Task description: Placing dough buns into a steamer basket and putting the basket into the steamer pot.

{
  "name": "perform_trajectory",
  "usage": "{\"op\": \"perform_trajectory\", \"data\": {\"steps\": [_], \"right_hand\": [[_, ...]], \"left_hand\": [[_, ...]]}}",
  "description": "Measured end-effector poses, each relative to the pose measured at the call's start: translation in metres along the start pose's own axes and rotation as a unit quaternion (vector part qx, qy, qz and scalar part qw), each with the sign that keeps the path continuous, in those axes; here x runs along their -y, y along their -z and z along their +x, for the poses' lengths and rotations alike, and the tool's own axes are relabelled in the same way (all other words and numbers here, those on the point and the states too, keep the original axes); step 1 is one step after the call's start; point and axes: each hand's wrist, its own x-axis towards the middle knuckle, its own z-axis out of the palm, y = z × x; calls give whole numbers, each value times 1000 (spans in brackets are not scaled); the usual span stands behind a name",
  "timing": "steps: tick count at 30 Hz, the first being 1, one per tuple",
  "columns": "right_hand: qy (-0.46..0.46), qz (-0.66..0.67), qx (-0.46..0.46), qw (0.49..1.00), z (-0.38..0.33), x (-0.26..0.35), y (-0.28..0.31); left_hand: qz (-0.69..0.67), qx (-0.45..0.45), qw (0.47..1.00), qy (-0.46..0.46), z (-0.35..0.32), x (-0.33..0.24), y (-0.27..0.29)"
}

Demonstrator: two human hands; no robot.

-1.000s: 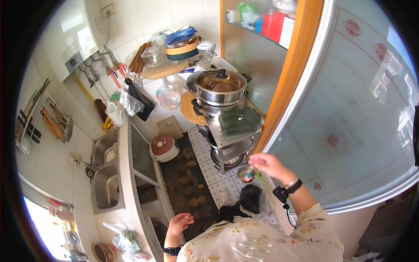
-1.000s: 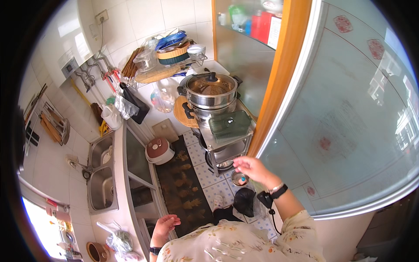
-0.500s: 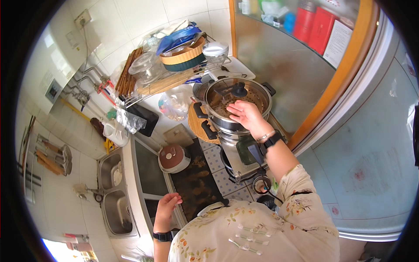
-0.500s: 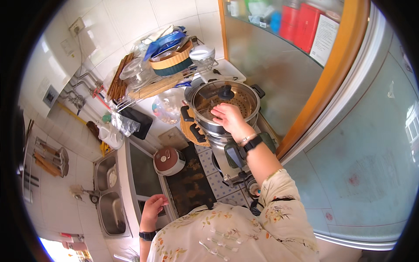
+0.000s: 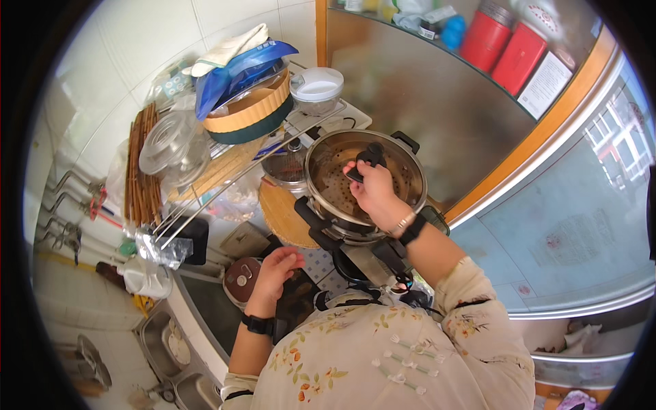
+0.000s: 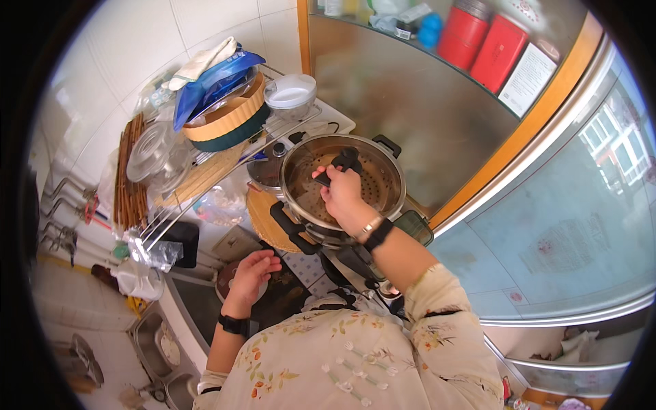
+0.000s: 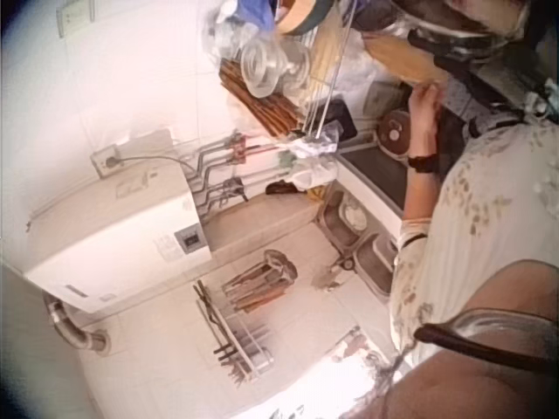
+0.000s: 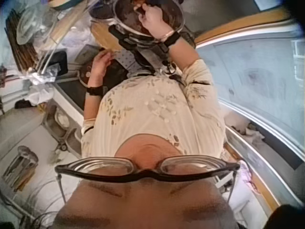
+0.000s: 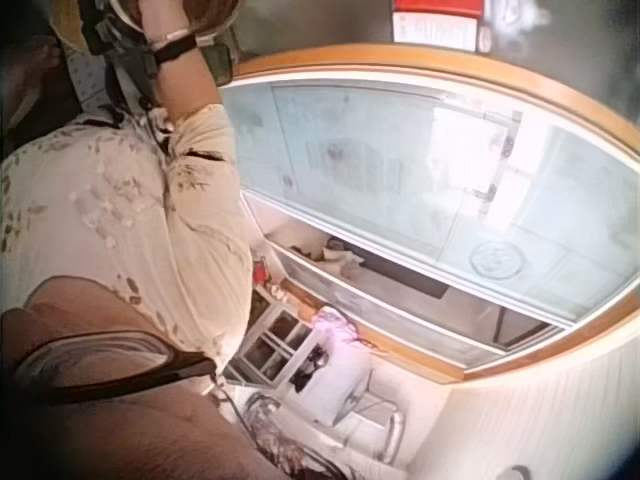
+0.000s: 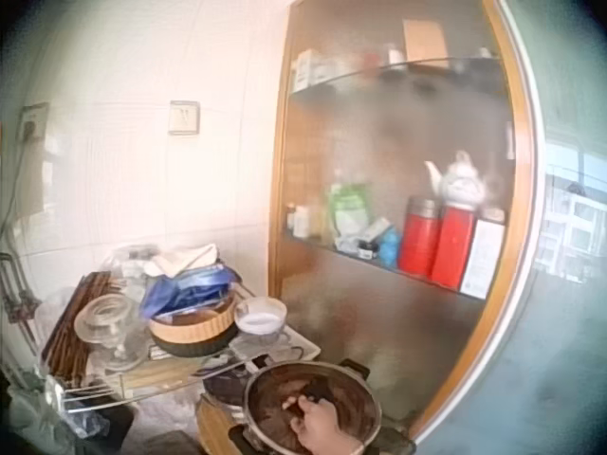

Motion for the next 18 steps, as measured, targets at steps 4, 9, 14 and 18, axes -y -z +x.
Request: {"op": "perform_trajectory", "data": {"steps": [4,9,14,18], "right_hand": [[21,-16,3,1000,-55,44,10],[110,-142,-16,984,-149,68,33],[205,-257,-121,936,-224,56,72],[223,-240,-207,922,-271,38,98]], "left_hand": [[-60,43,997,2,51,-42,-4],[-67,26,997,11,110,-61,2],[415,20,820,-395,145,-101,-6],[635,155,634,-414,119,-134,-56]]}}
